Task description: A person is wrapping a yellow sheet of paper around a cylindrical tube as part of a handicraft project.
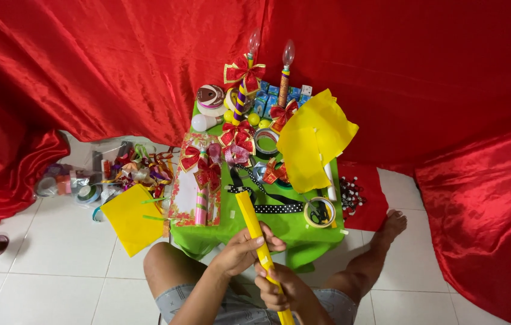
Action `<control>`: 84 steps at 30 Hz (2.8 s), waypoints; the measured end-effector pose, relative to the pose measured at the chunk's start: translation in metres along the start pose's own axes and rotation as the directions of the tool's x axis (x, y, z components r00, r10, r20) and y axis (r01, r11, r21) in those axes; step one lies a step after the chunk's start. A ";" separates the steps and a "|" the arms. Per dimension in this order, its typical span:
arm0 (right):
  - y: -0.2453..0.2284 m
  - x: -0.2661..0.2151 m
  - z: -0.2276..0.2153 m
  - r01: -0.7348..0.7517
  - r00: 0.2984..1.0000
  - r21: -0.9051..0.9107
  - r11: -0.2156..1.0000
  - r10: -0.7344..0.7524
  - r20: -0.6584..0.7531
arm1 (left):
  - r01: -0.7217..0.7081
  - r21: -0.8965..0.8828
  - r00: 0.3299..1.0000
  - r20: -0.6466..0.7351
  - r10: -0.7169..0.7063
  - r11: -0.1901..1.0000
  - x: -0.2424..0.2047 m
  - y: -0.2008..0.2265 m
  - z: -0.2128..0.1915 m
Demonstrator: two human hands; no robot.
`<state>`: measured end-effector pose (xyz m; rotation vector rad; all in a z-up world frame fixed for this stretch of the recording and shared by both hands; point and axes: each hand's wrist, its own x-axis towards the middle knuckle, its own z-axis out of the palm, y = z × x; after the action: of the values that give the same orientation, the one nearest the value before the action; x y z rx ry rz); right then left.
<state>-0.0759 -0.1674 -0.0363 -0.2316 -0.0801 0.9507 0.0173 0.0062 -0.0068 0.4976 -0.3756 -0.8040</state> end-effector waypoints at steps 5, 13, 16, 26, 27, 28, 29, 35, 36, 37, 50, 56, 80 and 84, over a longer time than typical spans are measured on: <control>0.002 0.000 0.002 0.014 1.000 -0.018 1.000 -0.014 0.000 | -0.004 0.019 1.000 -0.024 0.004 1.000 0.002 -0.002 0.002; 0.005 0.001 0.001 0.079 0.996 -0.090 0.993 -0.081 -0.023 | 0.014 0.074 0.986 -0.167 -0.001 0.997 0.003 -0.005 0.009; 0.005 0.002 0.001 0.086 0.996 -0.092 0.992 -0.089 -0.024 | 0.051 0.080 0.972 -0.234 -0.031 0.995 0.004 -0.005 0.009; 0.004 0.003 0.013 0.071 0.942 -0.246 0.967 -0.146 -0.303 | 0.038 0.105 0.968 -0.250 -0.011 0.994 0.005 -0.003 0.010; 0.005 0.003 0.016 0.080 0.945 -0.247 0.966 -0.152 -0.291 | 0.044 0.089 0.970 -0.242 -0.021 0.995 0.004 -0.003 0.010; 0.005 0.002 0.017 0.078 0.945 -0.246 0.966 -0.151 -0.291 | 0.043 0.089 0.970 -0.243 -0.021 0.995 0.004 -0.004 0.009; 0.004 0.002 0.017 0.070 0.946 -0.235 0.970 -0.138 -0.292 | 0.039 0.068 0.973 -0.228 -0.022 0.997 0.004 -0.004 0.008; 0.005 0.002 0.015 0.087 0.947 -0.220 0.972 -0.149 -0.286 | -0.036 0.177 0.996 -0.074 0.049 0.984 -0.001 0.008 0.022; 0.005 0.001 0.015 0.096 0.947 -0.215 0.972 -0.156 -0.281 | -0.052 0.218 0.997 -0.038 0.061 0.975 -0.002 0.010 0.024; 0.003 0.000 0.018 0.097 0.947 -0.215 0.972 -0.157 -0.281 | -0.051 0.218 0.997 -0.037 0.061 0.975 -0.006 0.007 0.022; 0.000 0.002 0.030 -0.021 0.908 -0.481 0.876 -0.185 -0.377 | 0.164 0.456 0.953 -0.303 -0.021 0.875 -0.028 0.017 0.038; -0.002 0.005 0.041 -0.065 0.888 -0.609 0.790 -0.232 -0.396 | 0.138 0.562 0.930 -0.356 0.088 0.816 -0.026 0.007 0.038; -0.023 0.006 0.031 -0.085 0.813 -0.590 0.803 -0.286 -0.507 | 0.187 0.401 0.898 -0.439 0.009 0.897 -0.003 -0.023 0.002; -0.022 0.012 0.032 -0.146 0.752 -0.628 0.765 -0.327 -0.573 | 0.214 0.451 0.852 -0.520 0.061 0.867 -0.001 -0.030 0.002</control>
<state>-0.0573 -0.1649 -0.0003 -1.2003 0.2461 0.6523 -0.0019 -0.0109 -0.0221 1.1974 -0.0435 -0.6115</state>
